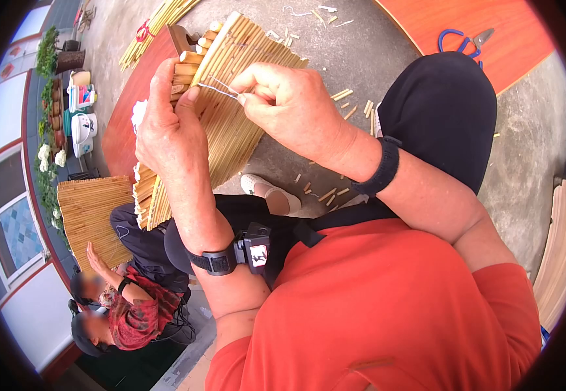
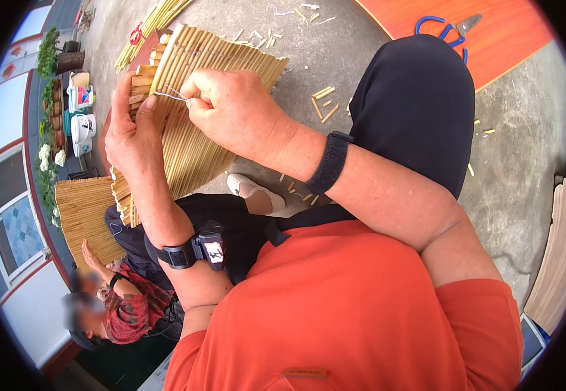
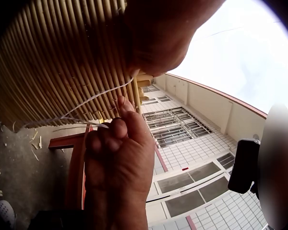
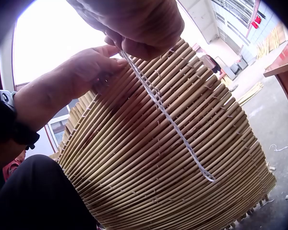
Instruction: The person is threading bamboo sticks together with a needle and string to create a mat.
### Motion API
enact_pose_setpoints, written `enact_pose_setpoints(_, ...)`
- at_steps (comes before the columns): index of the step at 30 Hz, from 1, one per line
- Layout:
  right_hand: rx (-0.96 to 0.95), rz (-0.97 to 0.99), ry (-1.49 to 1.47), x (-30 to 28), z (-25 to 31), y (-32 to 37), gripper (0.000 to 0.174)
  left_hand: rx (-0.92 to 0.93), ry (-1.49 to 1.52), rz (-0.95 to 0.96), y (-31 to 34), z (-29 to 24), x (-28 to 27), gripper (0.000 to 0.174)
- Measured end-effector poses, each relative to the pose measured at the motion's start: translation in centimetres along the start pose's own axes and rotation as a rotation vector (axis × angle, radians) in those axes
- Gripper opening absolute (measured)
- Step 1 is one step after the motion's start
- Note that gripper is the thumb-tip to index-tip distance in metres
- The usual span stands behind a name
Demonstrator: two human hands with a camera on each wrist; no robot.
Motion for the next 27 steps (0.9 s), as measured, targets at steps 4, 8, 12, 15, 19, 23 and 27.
enact_pose_setpoints(4,0.013,0.016,-0.005,0.0,0.0,0.0,0.004,-0.011,-0.015,0.008,0.1,0.0,0.0,0.046)
enact_pose_setpoints(8,-0.009,-0.018,-0.011,0.1,0.0,-0.1,0.004,-0.021,-0.015,0.007,-0.1,-0.1,0.0,0.047)
enact_pose_setpoints(12,-0.013,-0.026,0.020,0.2,-0.5,-0.1,0.010,0.001,-0.051,0.001,-0.1,-0.5,-0.1,0.046)
enact_pose_setpoints(15,-0.018,-0.042,-0.012,0.3,-0.6,-0.1,0.009,0.024,-0.002,-0.007,-0.2,-0.8,-0.1,0.045)
enact_pose_setpoints(19,-0.003,-0.027,-0.021,0.2,-0.7,-0.3,0.010,0.020,-0.001,-0.040,0.2,-0.6,0.2,0.045)
enact_pose_setpoints(23,0.112,0.033,-0.135,0.3,-1.1,-0.7,0.011,-0.002,-0.014,-0.035,0.1,-1.0,0.0,0.044)
enact_pose_setpoints(27,0.184,0.092,-0.183,0.4,-1.2,-0.8,0.012,-0.025,0.041,-0.020,0.3,-1.3,-0.1,0.044)
Point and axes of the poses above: each hand's wrist, its own y-axis away from the middle knuckle, its own x-axis out of the palm, z = x × y, the point moved 6 cm from there along -y, towards the middle knuckle, and after that the axes turned 11 degrees about x, right-handed, at the moved point
